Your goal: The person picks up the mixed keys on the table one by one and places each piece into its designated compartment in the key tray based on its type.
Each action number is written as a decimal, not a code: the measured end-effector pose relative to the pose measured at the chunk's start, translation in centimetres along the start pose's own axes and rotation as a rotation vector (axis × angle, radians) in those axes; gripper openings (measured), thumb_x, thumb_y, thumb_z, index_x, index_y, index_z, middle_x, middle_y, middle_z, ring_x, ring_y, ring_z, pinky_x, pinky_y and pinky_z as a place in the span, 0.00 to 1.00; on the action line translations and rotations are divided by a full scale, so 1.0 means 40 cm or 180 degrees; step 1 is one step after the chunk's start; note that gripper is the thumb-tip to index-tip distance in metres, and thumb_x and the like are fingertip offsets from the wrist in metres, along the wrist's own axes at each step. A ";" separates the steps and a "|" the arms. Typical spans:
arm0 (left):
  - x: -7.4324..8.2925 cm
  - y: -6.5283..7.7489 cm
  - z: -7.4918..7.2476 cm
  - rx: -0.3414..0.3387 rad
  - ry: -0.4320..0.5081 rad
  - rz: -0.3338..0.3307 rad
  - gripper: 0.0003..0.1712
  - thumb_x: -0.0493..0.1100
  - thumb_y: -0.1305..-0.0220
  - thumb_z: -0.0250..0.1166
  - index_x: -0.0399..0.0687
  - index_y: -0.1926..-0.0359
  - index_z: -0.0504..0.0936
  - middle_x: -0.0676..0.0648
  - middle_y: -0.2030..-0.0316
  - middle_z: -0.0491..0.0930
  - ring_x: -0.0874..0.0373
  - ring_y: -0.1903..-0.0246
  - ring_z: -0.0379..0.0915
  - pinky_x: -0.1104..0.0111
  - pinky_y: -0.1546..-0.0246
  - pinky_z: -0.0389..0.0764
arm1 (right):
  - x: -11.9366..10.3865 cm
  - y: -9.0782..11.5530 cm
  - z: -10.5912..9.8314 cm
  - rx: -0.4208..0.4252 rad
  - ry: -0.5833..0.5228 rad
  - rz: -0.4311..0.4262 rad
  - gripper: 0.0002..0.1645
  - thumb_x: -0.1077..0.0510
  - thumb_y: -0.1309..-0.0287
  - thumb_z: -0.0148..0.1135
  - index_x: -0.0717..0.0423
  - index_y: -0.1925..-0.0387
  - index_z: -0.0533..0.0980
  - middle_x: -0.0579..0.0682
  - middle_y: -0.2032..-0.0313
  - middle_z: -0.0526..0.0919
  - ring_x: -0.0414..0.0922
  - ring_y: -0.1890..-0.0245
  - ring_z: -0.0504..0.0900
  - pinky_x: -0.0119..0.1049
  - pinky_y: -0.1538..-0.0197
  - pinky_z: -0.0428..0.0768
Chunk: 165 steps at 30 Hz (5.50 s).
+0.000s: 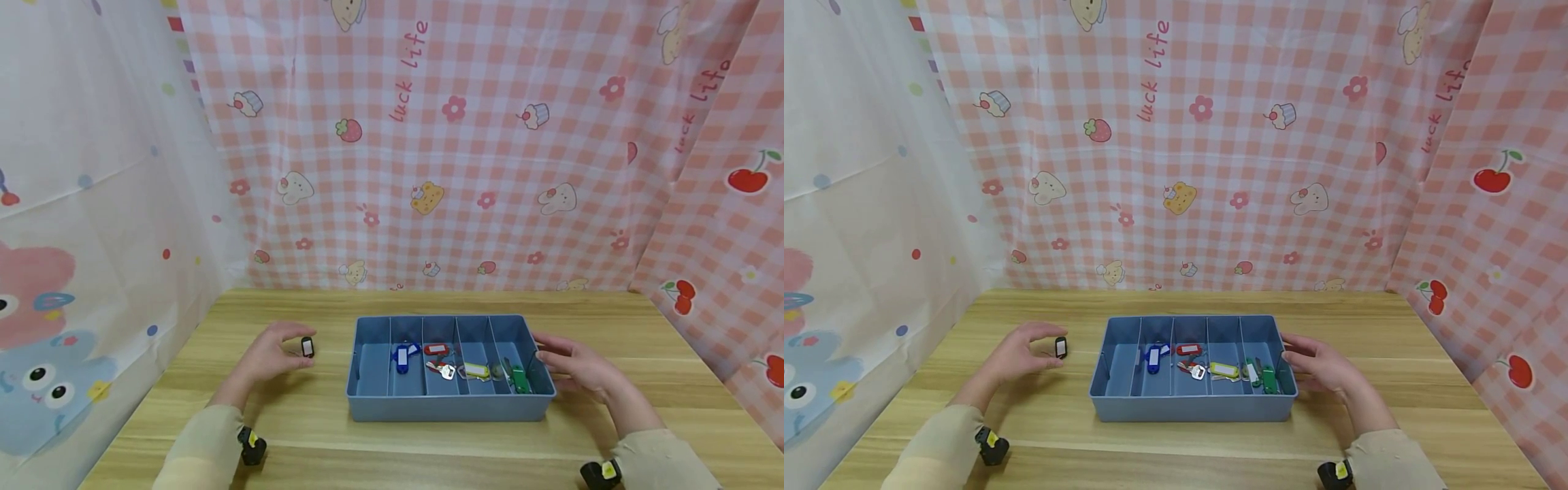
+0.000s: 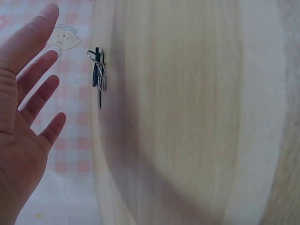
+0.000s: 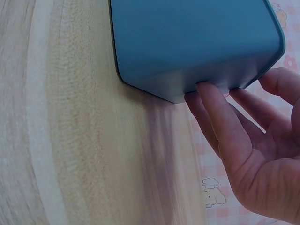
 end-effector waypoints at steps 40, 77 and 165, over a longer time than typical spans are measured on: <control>-0.043 -0.011 0.016 -0.0289 -0.0155 -0.0258 0.19 0.42 0.52 0.80 0.43 0.58 0.88 0.47 0.58 0.84 0.45 0.54 0.77 0.48 0.49 0.76 | 0.006 -0.003 -0.004 -0.0005 -0.0046 0.0034 0.42 0.54 0.28 0.57 0.68 0.26 0.49 0.75 0.33 0.60 0.54 0.45 0.77 0.51 0.47 0.80; -0.059 -0.008 0.029 -0.0273 -0.0019 -0.0110 0.04 0.34 0.47 0.75 0.46 0.69 0.89 0.54 0.68 0.83 0.58 0.66 0.79 0.63 0.62 0.80 | 0.003 -0.002 -0.002 0.0018 0.0036 0.0037 0.41 0.54 0.28 0.56 0.68 0.26 0.48 0.75 0.33 0.61 0.53 0.44 0.76 0.50 0.46 0.79; 0.101 -0.037 -0.078 0.0747 -0.0031 -0.0168 0.02 0.40 0.40 0.73 0.47 0.67 0.89 0.48 0.64 0.85 0.49 0.58 0.77 0.49 0.57 0.77 | 0.008 -0.003 -0.002 0.0015 -0.0018 0.0013 0.42 0.54 0.28 0.56 0.68 0.26 0.49 0.74 0.33 0.61 0.54 0.45 0.77 0.50 0.48 0.80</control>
Point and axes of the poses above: each hand's wrist, its own y-axis away from the middle knuckle, its own z-axis out of the palm, x = y × z, the point moved 6 cm from there along -y, towards the middle knuckle
